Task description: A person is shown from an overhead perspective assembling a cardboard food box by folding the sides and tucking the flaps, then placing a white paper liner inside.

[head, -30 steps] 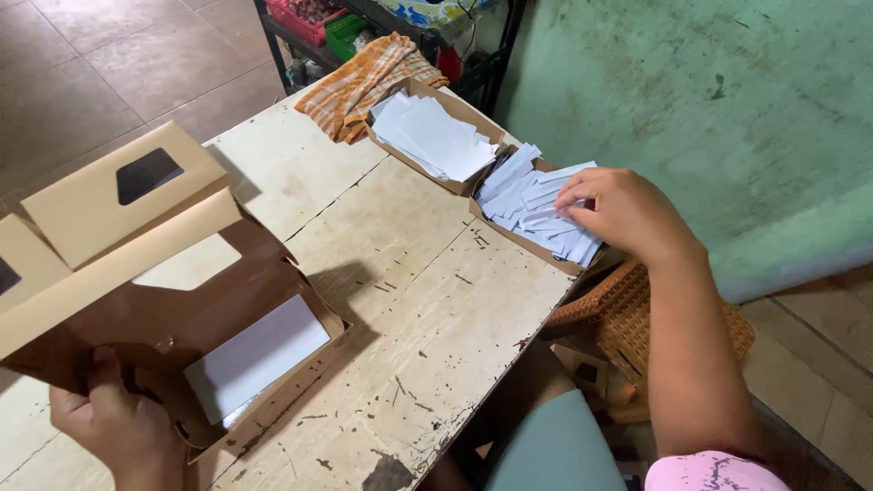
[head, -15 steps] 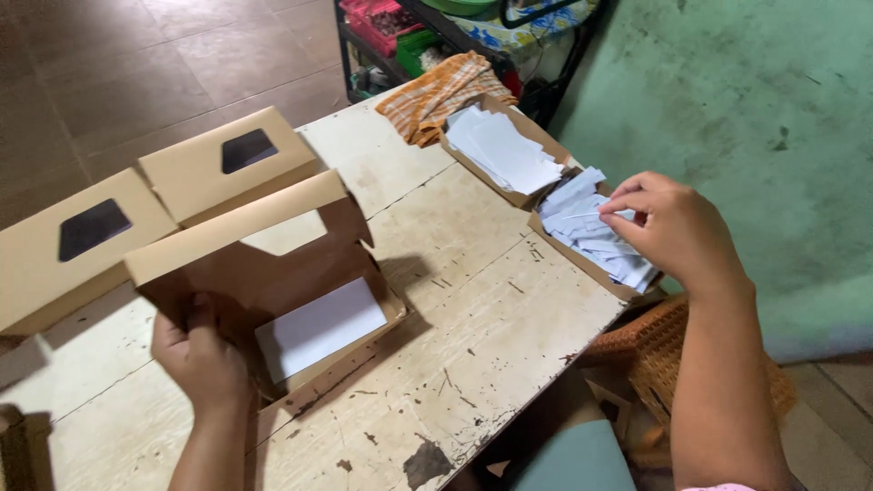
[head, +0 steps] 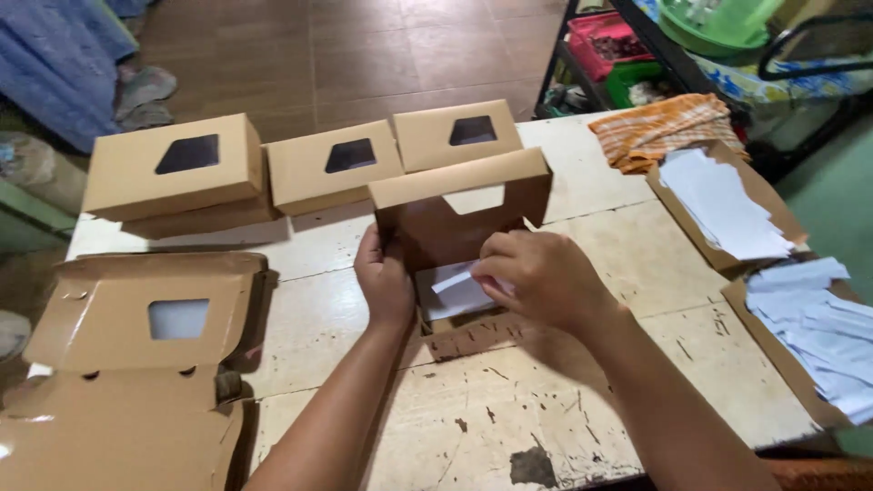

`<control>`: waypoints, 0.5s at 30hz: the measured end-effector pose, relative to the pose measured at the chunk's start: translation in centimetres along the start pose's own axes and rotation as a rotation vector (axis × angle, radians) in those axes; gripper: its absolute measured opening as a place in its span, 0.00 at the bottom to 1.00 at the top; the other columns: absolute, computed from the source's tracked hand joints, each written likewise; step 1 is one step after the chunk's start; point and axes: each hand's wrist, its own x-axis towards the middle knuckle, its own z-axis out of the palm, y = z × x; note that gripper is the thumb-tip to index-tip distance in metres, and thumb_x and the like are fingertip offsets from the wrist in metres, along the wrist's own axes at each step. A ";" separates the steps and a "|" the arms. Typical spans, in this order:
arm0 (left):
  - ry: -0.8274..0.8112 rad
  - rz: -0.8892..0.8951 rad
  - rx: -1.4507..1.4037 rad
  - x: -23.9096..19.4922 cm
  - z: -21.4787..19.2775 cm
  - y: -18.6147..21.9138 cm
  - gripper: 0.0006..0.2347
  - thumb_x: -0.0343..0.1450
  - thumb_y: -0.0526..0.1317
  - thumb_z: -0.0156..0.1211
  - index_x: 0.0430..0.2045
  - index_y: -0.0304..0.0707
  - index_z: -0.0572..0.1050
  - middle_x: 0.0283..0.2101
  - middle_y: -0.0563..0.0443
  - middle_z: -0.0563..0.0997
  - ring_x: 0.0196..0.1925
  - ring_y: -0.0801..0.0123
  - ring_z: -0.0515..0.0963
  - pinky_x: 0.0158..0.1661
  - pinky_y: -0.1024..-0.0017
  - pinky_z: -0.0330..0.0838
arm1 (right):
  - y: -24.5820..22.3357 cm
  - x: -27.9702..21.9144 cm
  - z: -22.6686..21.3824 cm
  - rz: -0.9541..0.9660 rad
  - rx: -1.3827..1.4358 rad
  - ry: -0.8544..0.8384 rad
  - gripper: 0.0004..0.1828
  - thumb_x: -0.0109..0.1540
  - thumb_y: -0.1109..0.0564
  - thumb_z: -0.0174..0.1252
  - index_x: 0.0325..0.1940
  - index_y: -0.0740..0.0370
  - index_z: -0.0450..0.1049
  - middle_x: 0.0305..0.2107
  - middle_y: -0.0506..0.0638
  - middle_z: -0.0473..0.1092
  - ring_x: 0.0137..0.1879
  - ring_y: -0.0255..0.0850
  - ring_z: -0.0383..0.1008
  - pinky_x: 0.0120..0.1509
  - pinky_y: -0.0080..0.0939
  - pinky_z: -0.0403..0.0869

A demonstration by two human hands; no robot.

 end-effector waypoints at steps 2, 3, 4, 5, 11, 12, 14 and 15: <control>-0.001 0.023 0.013 0.5 -0.3 -0.4 0.08 0.71 0.31 0.51 0.35 0.38 0.79 0.30 0.55 0.77 0.37 0.76 0.74 0.42 0.73 0.72 | -0.4 -0.1 1.4 -0.030 0.015 0.039 0.04 0.59 0.51 0.65 0.33 0.49 0.80 0.33 0.43 0.75 0.36 0.42 0.78 0.38 0.41 0.76; -0.023 0.033 0.017 0.4 -0.5 -0.7 0.08 0.71 0.31 0.52 0.35 0.37 0.80 0.29 0.53 0.78 0.37 0.75 0.75 0.42 0.71 0.73 | -0.7 -0.5 2.1 -0.037 0.018 0.074 0.05 0.60 0.49 0.65 0.33 0.49 0.80 0.33 0.44 0.74 0.36 0.44 0.78 0.36 0.42 0.75; 0.001 0.028 0.026 0.3 -0.7 -0.6 0.08 0.71 0.31 0.52 0.35 0.37 0.80 0.29 0.53 0.78 0.37 0.75 0.75 0.42 0.71 0.73 | 0.3 -1.3 2.5 -0.052 0.036 0.062 0.05 0.60 0.49 0.65 0.33 0.49 0.80 0.33 0.44 0.74 0.36 0.44 0.78 0.36 0.42 0.75; -0.007 0.036 0.056 0.3 -0.9 -0.6 0.08 0.71 0.30 0.52 0.36 0.37 0.80 0.30 0.53 0.79 0.38 0.75 0.76 0.43 0.69 0.74 | 1.3 -2.0 3.0 -0.012 0.052 0.133 0.06 0.59 0.48 0.66 0.31 0.49 0.80 0.31 0.43 0.74 0.35 0.42 0.77 0.38 0.40 0.75; 0.051 0.151 0.317 1.8 -2.3 -3.3 0.06 0.73 0.41 0.59 0.39 0.45 0.81 0.45 0.55 0.75 0.40 0.71 0.68 0.48 0.69 0.67 | 6.3 -4.1 0.8 0.380 0.331 0.038 0.21 0.47 0.45 0.76 0.28 0.53 0.71 0.24 0.48 0.71 0.26 0.43 0.71 0.32 0.41 0.70; 0.054 0.127 0.336 2.2 -2.6 -3.9 0.08 0.73 0.43 0.60 0.41 0.45 0.81 0.46 0.56 0.72 0.40 0.73 0.65 0.47 0.72 0.66 | 6.7 -4.1 0.6 0.528 0.507 -0.107 0.28 0.40 0.49 0.79 0.34 0.56 0.69 0.26 0.53 0.75 0.22 0.45 0.69 0.28 0.42 0.69; 0.045 0.090 0.330 2.6 -3.0 -4.3 0.09 0.73 0.43 0.60 0.44 0.47 0.82 0.44 0.55 0.72 0.40 0.74 0.66 0.45 0.73 0.66 | 6.2 -4.0 1.5 0.564 0.601 -0.149 0.34 0.39 0.52 0.80 0.39 0.58 0.65 0.25 0.55 0.73 0.22 0.44 0.68 0.28 0.41 0.67; 0.029 0.050 0.322 2.8 -3.0 -4.4 0.10 0.74 0.43 0.61 0.46 0.48 0.82 0.43 0.55 0.72 0.40 0.76 0.66 0.44 0.75 0.66 | 6.0 -4.0 2.0 0.607 0.692 -0.190 0.40 0.39 0.55 0.81 0.44 0.61 0.61 0.25 0.58 0.72 0.22 0.44 0.66 0.28 0.40 0.64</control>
